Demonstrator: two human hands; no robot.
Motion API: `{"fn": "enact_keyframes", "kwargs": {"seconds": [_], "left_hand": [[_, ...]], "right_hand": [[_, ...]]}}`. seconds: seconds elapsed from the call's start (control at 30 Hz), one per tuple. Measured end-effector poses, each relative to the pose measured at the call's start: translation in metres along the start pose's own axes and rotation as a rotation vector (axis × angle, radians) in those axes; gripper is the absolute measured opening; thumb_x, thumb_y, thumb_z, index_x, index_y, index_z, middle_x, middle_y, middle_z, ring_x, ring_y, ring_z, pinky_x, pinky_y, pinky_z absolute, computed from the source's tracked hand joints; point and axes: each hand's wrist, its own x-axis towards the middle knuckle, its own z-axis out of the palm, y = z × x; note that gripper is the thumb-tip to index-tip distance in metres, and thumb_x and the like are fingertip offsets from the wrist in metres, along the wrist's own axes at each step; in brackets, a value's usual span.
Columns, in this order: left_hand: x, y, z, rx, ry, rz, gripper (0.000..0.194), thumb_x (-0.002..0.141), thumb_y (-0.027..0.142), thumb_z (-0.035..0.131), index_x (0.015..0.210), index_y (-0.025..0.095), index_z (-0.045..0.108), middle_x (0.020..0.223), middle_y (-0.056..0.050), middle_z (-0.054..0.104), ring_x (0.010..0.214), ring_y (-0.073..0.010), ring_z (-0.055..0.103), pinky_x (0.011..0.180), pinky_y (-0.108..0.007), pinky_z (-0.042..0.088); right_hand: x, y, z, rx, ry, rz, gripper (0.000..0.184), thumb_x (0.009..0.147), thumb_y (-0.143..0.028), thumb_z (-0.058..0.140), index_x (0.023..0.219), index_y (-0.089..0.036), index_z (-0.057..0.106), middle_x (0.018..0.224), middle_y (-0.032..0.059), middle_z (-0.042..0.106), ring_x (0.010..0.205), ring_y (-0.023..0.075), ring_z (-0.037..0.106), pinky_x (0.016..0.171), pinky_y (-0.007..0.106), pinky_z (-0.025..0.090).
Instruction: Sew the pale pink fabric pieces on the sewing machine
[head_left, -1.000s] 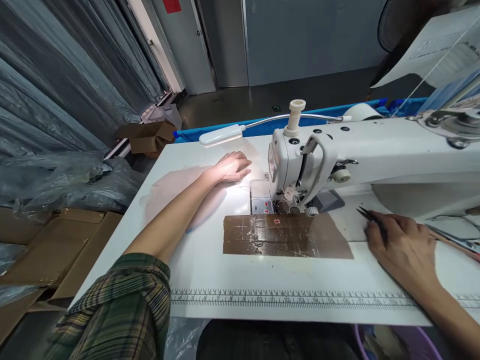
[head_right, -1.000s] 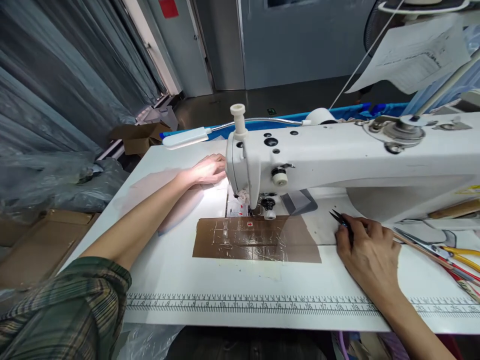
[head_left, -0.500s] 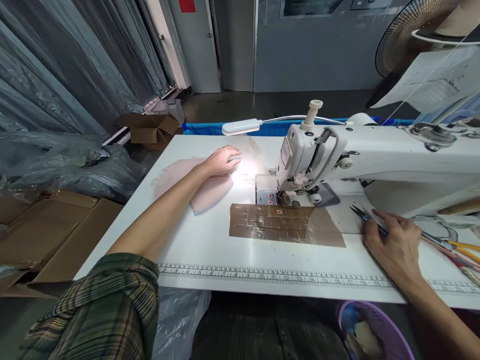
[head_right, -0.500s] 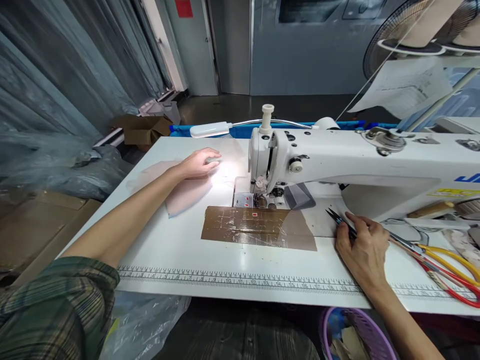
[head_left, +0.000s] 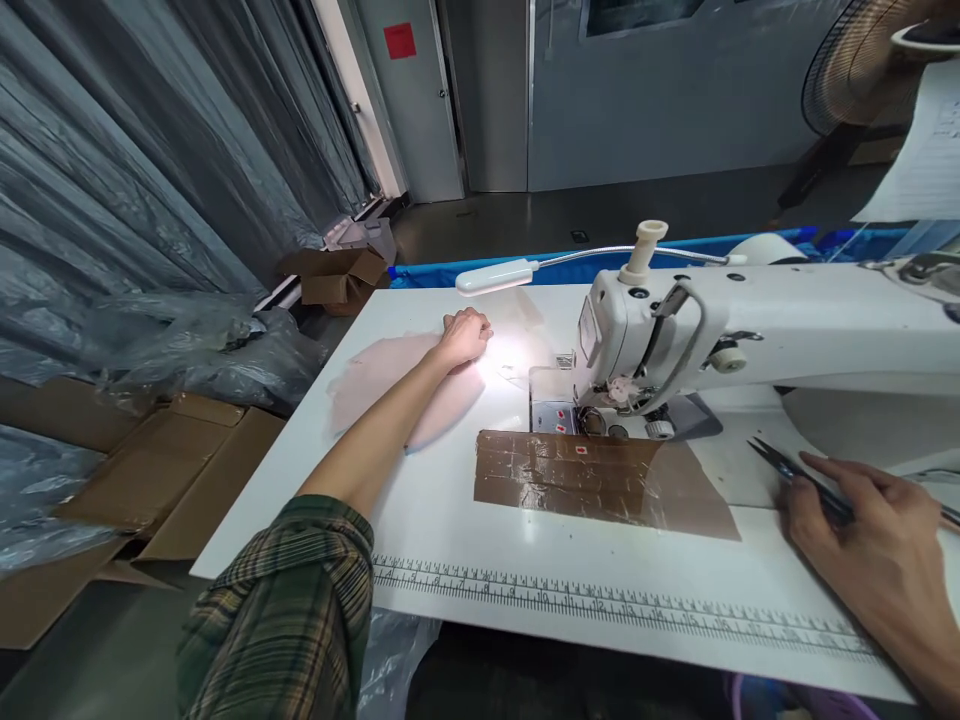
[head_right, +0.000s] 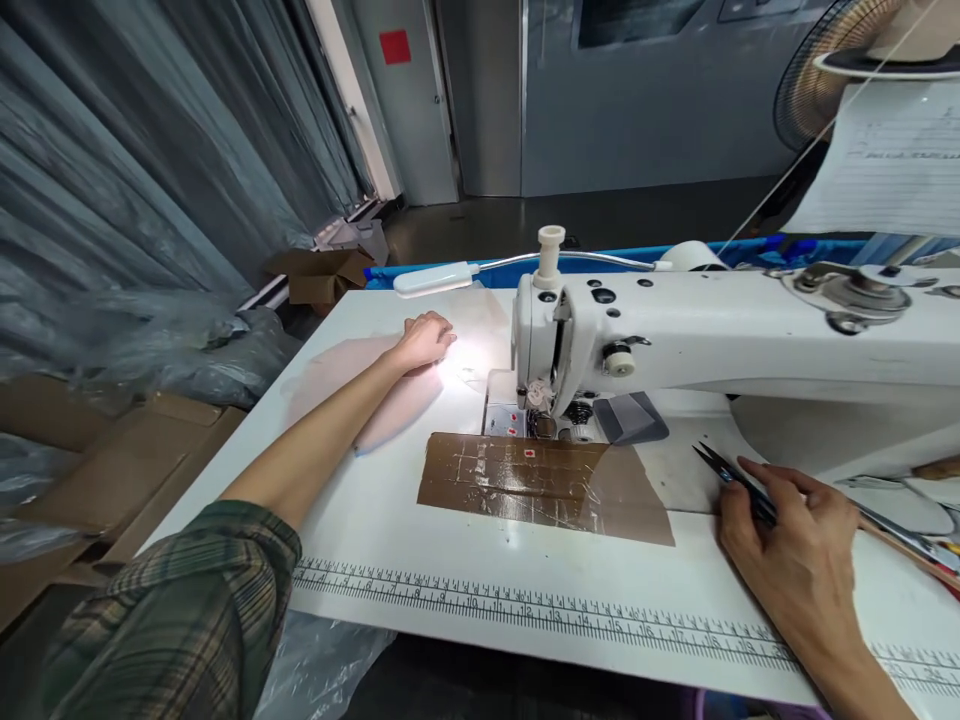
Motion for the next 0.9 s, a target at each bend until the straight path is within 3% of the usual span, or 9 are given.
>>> {"fn": "enact_keyframes", "kwargs": {"seconds": [0.13, 0.27, 0.4, 0.5, 0.67, 0.8, 0.9], "left_hand": [[0.012, 0.005, 0.003, -0.163, 0.033, -0.057, 0.002, 0.076, 0.018, 0.063, 0.074, 0.018, 0.062, 0.093, -0.010, 0.067, 0.104, -0.0293, 0.060, 0.097, -0.041, 0.042], [0.020, 0.008, 0.008, -0.388, 0.044, -0.157, 0.007, 0.081, 0.019, 0.060, 0.087, 0.017, 0.057, 0.084, -0.008, 0.068, 0.078, -0.0201, 0.064, 0.073, -0.030, 0.051], [0.024, 0.010, 0.012, -0.596, 0.025, -0.237, 0.018, 0.078, 0.009, 0.058, 0.095, 0.015, 0.056, 0.088, -0.008, 0.069, 0.071, -0.0140, 0.064, 0.065, -0.024, 0.050], [0.026, 0.010, 0.011, -0.705, -0.005, -0.276, 0.017, 0.073, 0.006, 0.062, 0.089, 0.013, 0.061, 0.086, -0.008, 0.069, 0.070, -0.0130, 0.064, 0.065, -0.022, 0.050], [0.028, 0.011, 0.011, -0.804, -0.042, -0.307, 0.015, 0.070, 0.008, 0.069, 0.084, 0.013, 0.066, 0.086, -0.008, 0.069, 0.075, -0.0136, 0.065, 0.072, -0.023, 0.052], [0.026, 0.013, 0.008, -0.831, -0.089, -0.293, 0.026, 0.066, 0.008, 0.077, 0.089, 0.013, 0.066, 0.089, -0.009, 0.070, 0.085, -0.0163, 0.067, 0.084, -0.027, 0.054], [0.024, 0.015, 0.003, -0.824, -0.119, -0.282, 0.024, 0.071, 0.015, 0.077, 0.093, 0.015, 0.066, 0.096, -0.009, 0.071, 0.091, -0.0178, 0.068, 0.088, -0.029, 0.054]], "right_hand": [[0.000, -0.004, -0.005, 0.091, -0.073, 0.098, 0.056, 0.083, -0.053, 0.047, 0.101, -0.006, 0.071, 0.102, 0.0179, 0.065, 0.041, 0.0123, 0.044, 0.048, 0.035, 0.046], [0.001, -0.006, -0.009, 0.113, -0.107, 0.181, 0.051, 0.080, -0.055, 0.047, 0.095, -0.013, 0.072, 0.103, 0.0151, 0.064, 0.050, 0.0166, 0.051, 0.048, 0.037, 0.046], [0.003, -0.010, -0.012, 0.159, -0.098, 0.210, 0.046, 0.076, -0.053, 0.048, 0.087, -0.016, 0.071, 0.096, 0.0139, 0.063, 0.064, 0.0233, 0.059, 0.051, 0.038, 0.048], [0.004, -0.011, -0.011, 0.162, -0.105, 0.237, 0.043, 0.075, -0.053, 0.049, 0.084, -0.018, 0.071, 0.097, 0.0149, 0.062, 0.088, 0.0324, 0.062, 0.058, 0.042, 0.051], [0.003, -0.007, -0.007, 0.182, -0.135, 0.267, 0.039, 0.074, -0.052, 0.051, 0.087, -0.021, 0.069, 0.102, 0.0145, 0.060, 0.098, 0.0347, 0.060, 0.059, 0.044, 0.052], [0.002, -0.004, -0.003, 0.195, -0.156, 0.266, 0.039, 0.074, -0.055, 0.050, 0.088, -0.023, 0.069, 0.107, 0.0146, 0.059, 0.105, 0.0366, 0.058, 0.063, 0.048, 0.053], [0.001, -0.003, 0.000, 0.197, -0.176, 0.281, 0.038, 0.073, -0.056, 0.050, 0.086, -0.025, 0.068, 0.106, 0.0135, 0.060, 0.107, 0.0367, 0.057, 0.065, 0.049, 0.054]]}}
